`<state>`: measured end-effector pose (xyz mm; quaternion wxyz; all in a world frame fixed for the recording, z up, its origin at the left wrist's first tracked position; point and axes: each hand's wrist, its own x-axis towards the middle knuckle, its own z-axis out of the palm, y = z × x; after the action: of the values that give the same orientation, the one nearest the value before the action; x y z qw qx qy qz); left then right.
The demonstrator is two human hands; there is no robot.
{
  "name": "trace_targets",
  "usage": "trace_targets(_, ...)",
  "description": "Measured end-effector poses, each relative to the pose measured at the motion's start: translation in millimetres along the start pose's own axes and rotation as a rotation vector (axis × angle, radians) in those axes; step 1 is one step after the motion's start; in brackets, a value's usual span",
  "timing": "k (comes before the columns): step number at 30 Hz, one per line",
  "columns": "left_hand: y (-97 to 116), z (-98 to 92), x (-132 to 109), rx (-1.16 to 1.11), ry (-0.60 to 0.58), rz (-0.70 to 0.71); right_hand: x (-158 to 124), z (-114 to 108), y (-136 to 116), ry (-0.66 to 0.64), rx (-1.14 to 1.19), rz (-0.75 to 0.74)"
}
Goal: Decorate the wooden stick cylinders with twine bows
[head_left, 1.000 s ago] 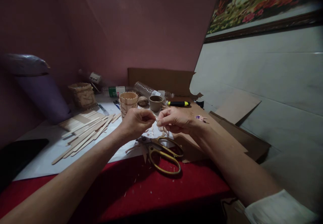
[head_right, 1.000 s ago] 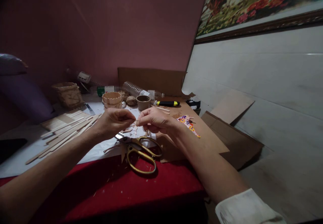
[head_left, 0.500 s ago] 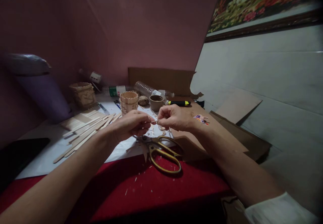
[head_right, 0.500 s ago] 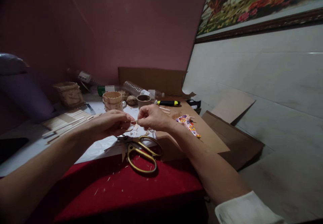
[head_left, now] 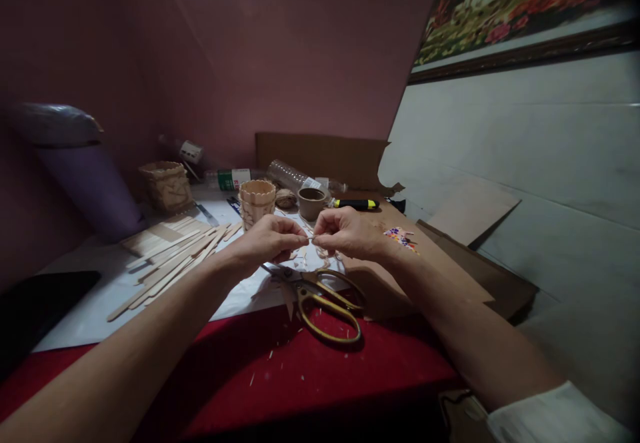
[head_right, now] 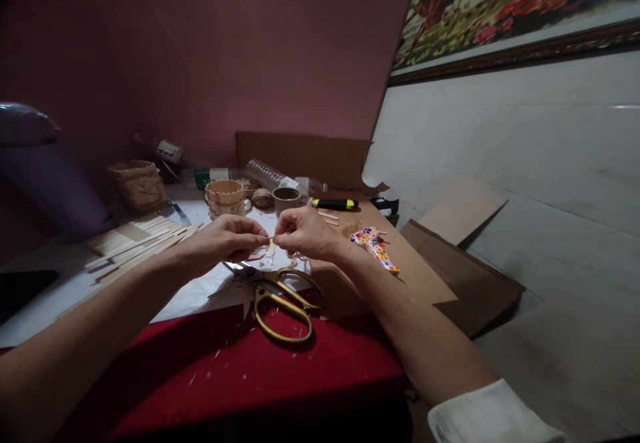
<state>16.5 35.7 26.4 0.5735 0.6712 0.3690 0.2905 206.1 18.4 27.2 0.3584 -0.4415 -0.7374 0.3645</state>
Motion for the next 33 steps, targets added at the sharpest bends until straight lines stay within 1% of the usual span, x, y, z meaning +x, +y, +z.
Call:
trace_targets(3, -2, -2.0, 1, -0.144, -0.047, -0.024, -1, 0, -2, 0.025, -0.014, -0.045)
trace_targets(6, -5, -4.3, 2, -0.248, -0.077, -0.069, -1, 1, -1, 0.092, -0.129, -0.143)
trace_targets(9, -6, -5.2, 1, -0.274, -0.106, -0.115, -1, 4, 2, 0.133, -0.304, -0.234)
trace_targets(13, -4, -2.9, -1, -0.293, -0.116, -0.158, -2, 6, 3, 0.128, -0.401, -0.289)
trace_targets(17, -4, 1.1, 1, -0.269, -0.021, -0.173, -3, 7, 3, 0.149, -0.527, -0.332)
trace_targets(19, -5, 1.8, 3, -0.234, 0.066, -0.141, -2, 7, 4, 0.186, -0.585, -0.331)
trace_targets(22, -5, 1.1, 6, -0.172, 0.231, -0.071, -1, 5, 5, 0.262, -0.631, -0.341)
trace_targets(24, -3, 0.6, 7, -0.131, 0.335, -0.018, 0, 3, 5, 0.296, -0.638, -0.309)
trace_targets(26, -1, 1.2, 7, -0.120, 0.395, 0.042, 0, 1, 2, 0.276, -0.628, -0.223)
trace_targets(29, 0, 3.2, 6, -0.186, 0.385, 0.091, -1, -3, -4, 0.188, -0.553, -0.093)
trace_targets(33, -2, 4.2, 6, -0.286, 0.361, 0.082, -2, -9, -9, 0.025, -0.326, 0.042)
